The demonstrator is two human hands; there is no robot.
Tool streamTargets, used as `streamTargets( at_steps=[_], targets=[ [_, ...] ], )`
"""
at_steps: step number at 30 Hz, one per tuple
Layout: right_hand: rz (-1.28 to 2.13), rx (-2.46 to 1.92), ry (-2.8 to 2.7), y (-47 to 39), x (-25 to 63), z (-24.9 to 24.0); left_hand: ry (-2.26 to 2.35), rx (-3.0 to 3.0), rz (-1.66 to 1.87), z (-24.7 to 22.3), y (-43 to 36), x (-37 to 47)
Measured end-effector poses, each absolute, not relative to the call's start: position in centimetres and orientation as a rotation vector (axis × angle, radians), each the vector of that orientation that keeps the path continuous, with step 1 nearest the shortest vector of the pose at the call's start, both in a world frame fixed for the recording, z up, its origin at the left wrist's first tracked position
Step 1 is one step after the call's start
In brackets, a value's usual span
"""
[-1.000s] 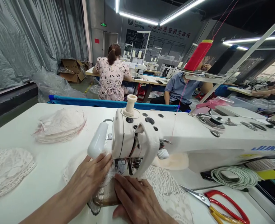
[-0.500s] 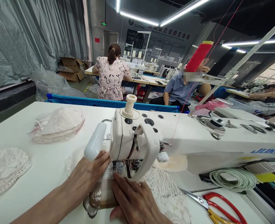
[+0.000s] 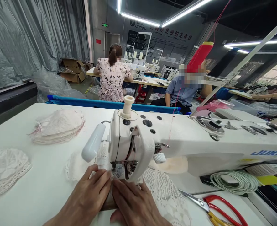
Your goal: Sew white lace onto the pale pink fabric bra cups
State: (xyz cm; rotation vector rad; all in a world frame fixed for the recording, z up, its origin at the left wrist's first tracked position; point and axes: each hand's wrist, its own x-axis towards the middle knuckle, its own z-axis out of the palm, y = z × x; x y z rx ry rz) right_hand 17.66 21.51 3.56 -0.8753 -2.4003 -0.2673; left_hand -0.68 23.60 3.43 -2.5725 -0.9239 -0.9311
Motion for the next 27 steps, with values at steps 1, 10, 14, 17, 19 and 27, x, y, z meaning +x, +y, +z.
streamTargets(
  at_steps=[1,10,14,17,19,27],
  targets=[
    [-0.270,-0.870,-2.407,21.55,17.70,3.49,-0.919,-2.559,-0.937,3.20,23.65,-0.75],
    [-0.259,-0.866,-2.411,21.70,17.67,3.53,-0.959,-2.573,-0.880,2.94,23.38,-0.95],
    [-0.264,-0.889,-2.383,21.77,17.57,3.43,-0.981,-2.580,-0.826,2.90,23.40,-1.01],
    [-0.308,-0.880,-2.395,22.02,17.60,3.22,-0.999,-2.605,-0.777,2.71,23.69,-1.21],
    [-0.320,-0.882,-2.387,22.20,17.62,3.16,-1.031,-2.600,-0.728,2.66,23.93,-1.36],
    [-0.266,-0.928,-2.393,21.89,17.53,4.07,-1.098,-2.617,-0.675,2.88,24.24,-1.50]
  ],
)
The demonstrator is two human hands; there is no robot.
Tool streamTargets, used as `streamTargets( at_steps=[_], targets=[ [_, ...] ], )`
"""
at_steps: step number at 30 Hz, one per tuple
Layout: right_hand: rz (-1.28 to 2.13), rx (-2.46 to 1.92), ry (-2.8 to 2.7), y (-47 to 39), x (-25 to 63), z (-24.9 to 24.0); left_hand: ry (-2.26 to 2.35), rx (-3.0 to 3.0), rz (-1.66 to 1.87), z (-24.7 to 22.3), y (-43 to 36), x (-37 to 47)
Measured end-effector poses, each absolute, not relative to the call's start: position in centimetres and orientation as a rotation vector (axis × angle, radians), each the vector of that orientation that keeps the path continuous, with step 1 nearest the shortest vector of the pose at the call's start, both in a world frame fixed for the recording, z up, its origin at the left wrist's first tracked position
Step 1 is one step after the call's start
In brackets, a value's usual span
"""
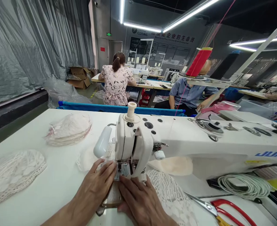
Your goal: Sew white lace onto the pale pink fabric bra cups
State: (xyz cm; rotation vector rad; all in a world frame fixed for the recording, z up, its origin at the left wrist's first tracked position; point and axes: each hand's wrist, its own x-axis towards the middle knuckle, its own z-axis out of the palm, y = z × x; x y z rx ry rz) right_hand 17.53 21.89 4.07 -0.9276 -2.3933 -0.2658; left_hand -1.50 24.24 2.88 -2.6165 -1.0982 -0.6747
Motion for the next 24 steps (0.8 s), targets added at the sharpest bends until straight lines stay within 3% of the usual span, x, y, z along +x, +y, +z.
streamTargets(
  at_steps=[11,18,22,24],
  targets=[
    [-0.149,-0.753,-2.394,21.5,17.5,5.6,-1.337,-2.616,-0.689,5.9,21.1,-9.5],
    [0.031,-0.574,-2.570,17.9,15.4,8.8,-1.346,-2.802,-0.971,6.1,13.5,-7.5],
    [0.253,-0.566,-2.754,15.9,12.8,9.3,-1.636,-2.993,-0.945,7.5,10.0,-7.1],
    [0.551,-0.604,-2.788,15.3,12.2,9.3,-1.817,-3.033,-0.861,8.2,8.4,-7.8]
  ],
)
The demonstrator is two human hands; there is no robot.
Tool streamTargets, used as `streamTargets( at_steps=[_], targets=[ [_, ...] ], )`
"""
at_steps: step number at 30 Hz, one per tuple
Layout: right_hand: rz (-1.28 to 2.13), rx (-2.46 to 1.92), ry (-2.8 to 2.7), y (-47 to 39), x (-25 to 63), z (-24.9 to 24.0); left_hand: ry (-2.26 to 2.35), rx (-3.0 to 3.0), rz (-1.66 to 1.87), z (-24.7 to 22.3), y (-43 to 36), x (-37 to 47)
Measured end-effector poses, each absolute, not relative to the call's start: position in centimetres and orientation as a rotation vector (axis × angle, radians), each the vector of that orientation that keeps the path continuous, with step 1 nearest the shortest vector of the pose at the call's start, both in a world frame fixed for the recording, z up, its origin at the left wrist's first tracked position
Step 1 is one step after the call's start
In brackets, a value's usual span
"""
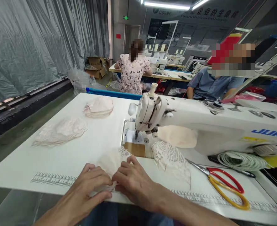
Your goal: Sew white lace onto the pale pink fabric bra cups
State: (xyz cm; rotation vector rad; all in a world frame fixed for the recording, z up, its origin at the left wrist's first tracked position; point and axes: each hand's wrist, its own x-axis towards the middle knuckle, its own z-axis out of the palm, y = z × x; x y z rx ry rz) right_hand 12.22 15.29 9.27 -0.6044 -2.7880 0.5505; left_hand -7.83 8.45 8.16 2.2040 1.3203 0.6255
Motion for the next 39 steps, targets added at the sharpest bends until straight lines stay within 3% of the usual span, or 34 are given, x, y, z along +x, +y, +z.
streamTargets(
  at_steps=[4,7,12,17,26,39],
  targets=[
    [1.697,-0.569,-2.391,14.1,13.7,10.0,1.342,1.990,0.552,8.5,5.2,-9.0],
    [2.176,-0.588,-2.005,12.4,15.9,10.4,1.121,1.627,0.653,8.3,3.2,-8.2],
    [2.120,-0.647,-1.930,8.4,17.5,8.0,0.954,1.114,0.617,7.3,2.1,-4.5],
    [2.108,-0.801,-1.742,5.8,17.4,4.8,1.087,1.316,0.496,6.6,1.7,-3.0],
    [2.083,-0.744,-1.680,4.4,18.4,3.5,1.215,1.595,0.452,6.2,0.3,-2.0],
    [2.098,-0.789,-1.478,3.7,18.3,1.7,1.445,1.507,0.356,6.2,-0.2,-1.3]
  ],
)
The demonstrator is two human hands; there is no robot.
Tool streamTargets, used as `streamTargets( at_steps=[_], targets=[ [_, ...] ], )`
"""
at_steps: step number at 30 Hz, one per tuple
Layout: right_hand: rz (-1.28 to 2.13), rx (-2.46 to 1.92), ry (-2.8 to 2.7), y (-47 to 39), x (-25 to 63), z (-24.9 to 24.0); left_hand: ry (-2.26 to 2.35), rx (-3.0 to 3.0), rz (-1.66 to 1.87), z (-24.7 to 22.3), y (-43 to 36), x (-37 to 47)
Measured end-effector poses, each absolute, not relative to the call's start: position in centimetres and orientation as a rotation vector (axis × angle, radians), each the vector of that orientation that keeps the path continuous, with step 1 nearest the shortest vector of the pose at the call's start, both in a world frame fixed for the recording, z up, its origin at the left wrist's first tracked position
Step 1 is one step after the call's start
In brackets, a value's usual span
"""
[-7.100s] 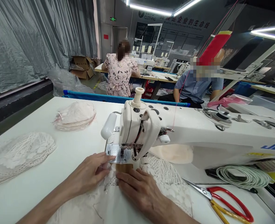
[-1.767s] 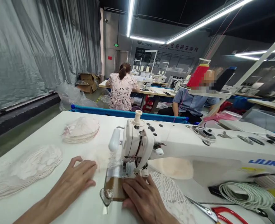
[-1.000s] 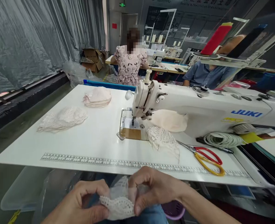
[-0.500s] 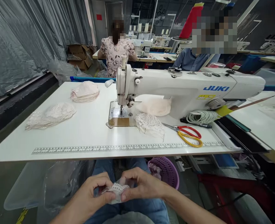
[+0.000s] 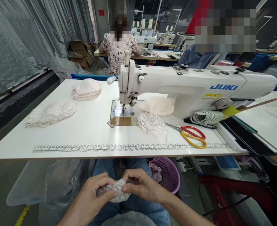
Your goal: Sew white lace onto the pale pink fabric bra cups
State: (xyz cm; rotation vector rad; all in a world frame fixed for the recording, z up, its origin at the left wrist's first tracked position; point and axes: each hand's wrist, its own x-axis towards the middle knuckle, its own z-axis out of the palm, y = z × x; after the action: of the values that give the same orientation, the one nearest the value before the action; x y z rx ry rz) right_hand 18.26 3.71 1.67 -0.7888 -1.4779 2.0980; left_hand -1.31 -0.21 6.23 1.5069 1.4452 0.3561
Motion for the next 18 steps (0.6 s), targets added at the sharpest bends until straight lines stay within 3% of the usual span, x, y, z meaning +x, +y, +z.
streamTargets(
  at_steps=[9,18],
  targets=[
    [1.973,-0.799,-1.629,4.4,17.6,2.7,1.377,1.548,0.406,5.3,0.5,-1.9],
    [1.586,-0.858,-1.942,4.9,17.5,2.9,1.404,1.544,0.444,4.9,1.0,-2.3]
  ],
)
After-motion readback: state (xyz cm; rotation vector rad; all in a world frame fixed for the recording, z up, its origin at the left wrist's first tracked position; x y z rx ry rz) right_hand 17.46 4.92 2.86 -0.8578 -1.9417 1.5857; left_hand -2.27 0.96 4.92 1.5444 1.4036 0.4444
